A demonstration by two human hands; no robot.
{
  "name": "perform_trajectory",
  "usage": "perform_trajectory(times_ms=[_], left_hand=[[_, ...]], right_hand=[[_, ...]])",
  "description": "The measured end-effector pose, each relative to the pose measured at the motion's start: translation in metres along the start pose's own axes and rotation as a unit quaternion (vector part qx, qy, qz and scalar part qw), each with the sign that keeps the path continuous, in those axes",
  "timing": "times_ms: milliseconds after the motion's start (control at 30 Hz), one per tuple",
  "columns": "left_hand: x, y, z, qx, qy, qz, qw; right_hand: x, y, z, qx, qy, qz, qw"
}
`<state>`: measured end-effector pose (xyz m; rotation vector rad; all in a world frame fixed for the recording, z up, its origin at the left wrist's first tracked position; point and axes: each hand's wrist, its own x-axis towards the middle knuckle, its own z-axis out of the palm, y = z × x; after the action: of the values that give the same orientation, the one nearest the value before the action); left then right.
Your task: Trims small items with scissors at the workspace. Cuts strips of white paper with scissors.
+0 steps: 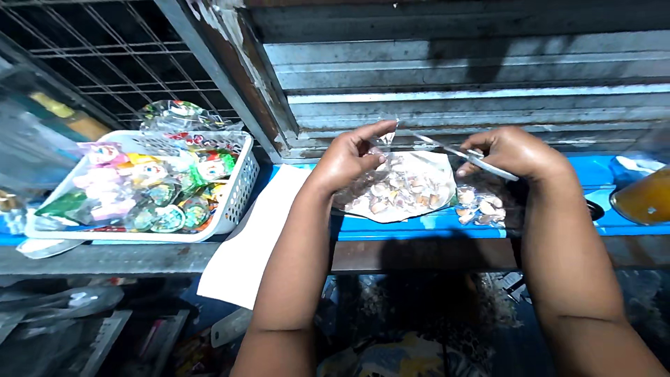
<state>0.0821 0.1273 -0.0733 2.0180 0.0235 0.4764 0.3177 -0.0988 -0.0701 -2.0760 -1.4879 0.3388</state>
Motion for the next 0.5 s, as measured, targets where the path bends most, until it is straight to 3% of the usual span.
perform_trajectory(times_ms=[133,233,300,433,500], left_hand=[[0.003,-0.005,0.003,0.149,0.004,-0.033,0.988],[0.008,-0.012,0.007,0.297,0.032,-0.078,0.951],[0.010,-0.016,0.010,0.335,0.059,-0.084,0.936],[0.009,-0.008,0.034,0.332,0.147,-0.016,0.932],[0.013,0.006,0.063,0.372,0.143,0.049,0.916]], right_hand=[[-0.003,0.006,-0.008,0.026,0.080,0.043,0.996],[0.000,-0.001,-0.007,-0.001,0.110,0.066,0.992],[0.003,0.000,-0.004,-0.026,0.114,0.071,0.991],[0.003,-0.010,-0.005,-0.049,0.141,0.093,0.984],[0.002,-0.015,-0.009,-0.052,0.165,0.101,0.980]])
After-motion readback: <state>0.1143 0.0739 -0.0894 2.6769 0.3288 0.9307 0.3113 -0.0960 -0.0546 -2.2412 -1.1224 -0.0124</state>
